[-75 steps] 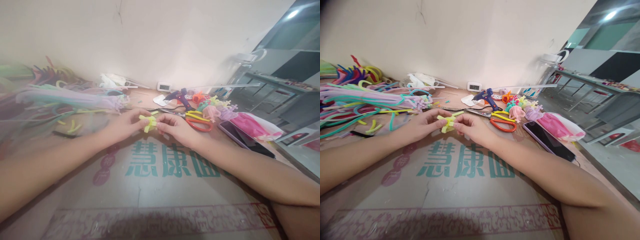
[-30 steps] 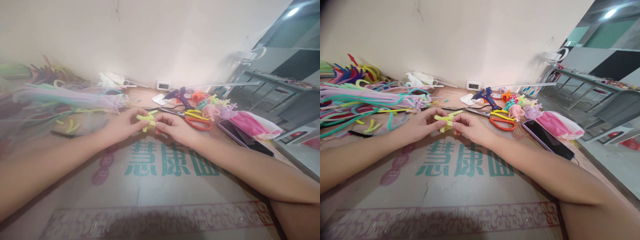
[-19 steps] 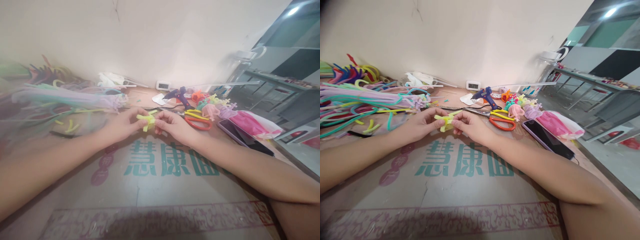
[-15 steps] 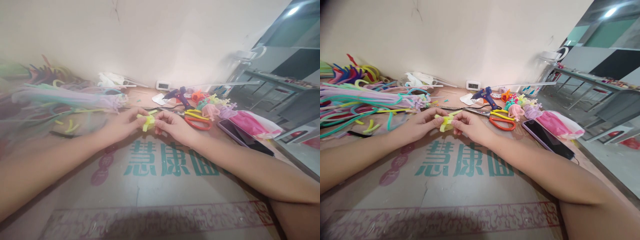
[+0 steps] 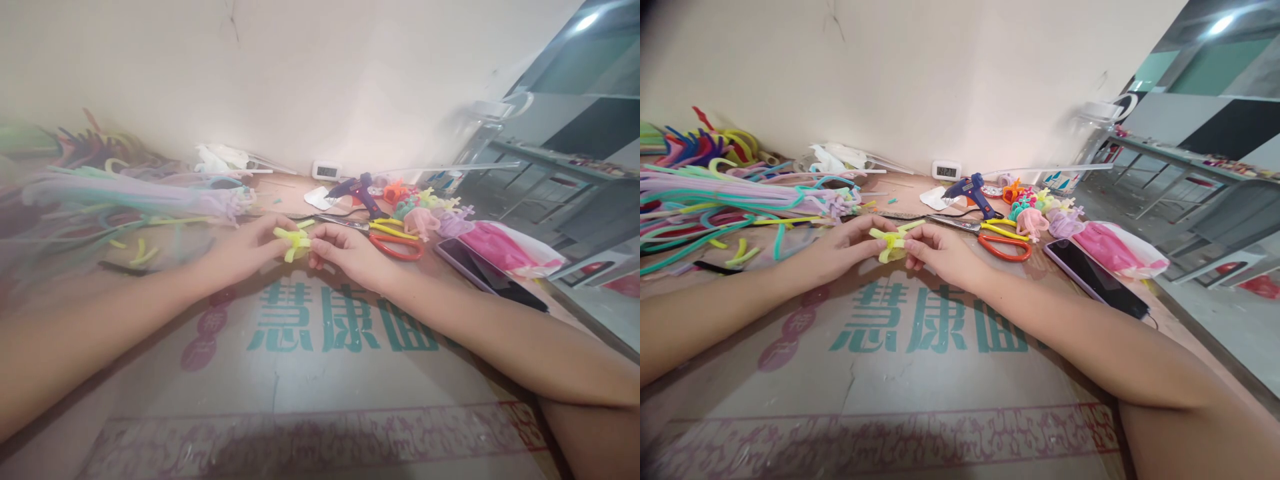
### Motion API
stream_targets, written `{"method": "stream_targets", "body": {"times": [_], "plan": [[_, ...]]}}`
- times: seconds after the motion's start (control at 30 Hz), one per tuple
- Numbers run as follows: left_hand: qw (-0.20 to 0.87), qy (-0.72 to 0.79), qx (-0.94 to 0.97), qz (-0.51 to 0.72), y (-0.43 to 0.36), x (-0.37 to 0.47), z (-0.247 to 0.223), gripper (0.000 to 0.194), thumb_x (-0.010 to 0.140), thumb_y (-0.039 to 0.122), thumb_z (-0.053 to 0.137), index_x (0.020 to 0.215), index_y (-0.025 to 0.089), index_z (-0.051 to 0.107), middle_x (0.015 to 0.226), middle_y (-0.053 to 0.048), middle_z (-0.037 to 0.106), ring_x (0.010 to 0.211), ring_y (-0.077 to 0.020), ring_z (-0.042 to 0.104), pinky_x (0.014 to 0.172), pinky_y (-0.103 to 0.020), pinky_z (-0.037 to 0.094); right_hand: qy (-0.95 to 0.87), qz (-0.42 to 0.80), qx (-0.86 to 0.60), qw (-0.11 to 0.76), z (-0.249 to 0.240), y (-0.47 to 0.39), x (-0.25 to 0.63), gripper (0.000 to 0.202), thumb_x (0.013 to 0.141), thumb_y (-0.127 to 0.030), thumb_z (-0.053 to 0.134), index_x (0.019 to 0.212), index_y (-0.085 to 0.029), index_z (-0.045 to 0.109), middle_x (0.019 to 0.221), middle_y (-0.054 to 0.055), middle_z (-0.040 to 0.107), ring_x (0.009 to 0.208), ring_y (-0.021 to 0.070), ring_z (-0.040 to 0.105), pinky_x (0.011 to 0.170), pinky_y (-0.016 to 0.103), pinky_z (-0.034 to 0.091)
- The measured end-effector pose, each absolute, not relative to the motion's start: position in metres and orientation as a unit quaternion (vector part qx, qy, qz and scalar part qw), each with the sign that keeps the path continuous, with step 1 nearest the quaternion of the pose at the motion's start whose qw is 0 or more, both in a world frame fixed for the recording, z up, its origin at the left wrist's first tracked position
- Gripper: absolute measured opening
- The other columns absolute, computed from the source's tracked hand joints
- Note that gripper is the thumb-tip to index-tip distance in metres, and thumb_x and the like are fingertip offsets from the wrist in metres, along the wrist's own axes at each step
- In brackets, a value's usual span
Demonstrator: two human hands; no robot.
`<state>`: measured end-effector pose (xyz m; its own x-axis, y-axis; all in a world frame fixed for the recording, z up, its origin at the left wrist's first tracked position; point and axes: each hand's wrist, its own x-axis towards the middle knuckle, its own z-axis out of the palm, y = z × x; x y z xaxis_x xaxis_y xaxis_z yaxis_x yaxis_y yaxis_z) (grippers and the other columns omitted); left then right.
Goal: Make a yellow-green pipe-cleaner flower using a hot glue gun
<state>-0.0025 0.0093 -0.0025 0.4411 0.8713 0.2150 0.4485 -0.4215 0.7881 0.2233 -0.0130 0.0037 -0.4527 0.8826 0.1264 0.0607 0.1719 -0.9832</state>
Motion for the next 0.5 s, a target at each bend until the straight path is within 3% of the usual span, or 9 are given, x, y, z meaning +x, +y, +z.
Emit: {"method": "stream_targets", "body": {"times": [0.5], "plan": [[0.348, 0.42, 0.773, 0.325, 0.0103, -0.0006, -0.0021, 0.04, 0.091, 0.055, 0.06, 0.116, 0.025, 0.068, 0.11, -0.003, 0.072, 0.097, -0.0231, 0.066, 0.081, -0.033, 0.05, -0.668, 0.528, -0.361, 0.38, 0.0039, -0.0142, 0.223, 0.031, 0.089, -0.047, 0.071, 0.092, -0.019, 0.059, 0.071, -0.003, 0.064, 0.064, 0.0108, 0.06, 0.058, 0.023, 0.047]]}}
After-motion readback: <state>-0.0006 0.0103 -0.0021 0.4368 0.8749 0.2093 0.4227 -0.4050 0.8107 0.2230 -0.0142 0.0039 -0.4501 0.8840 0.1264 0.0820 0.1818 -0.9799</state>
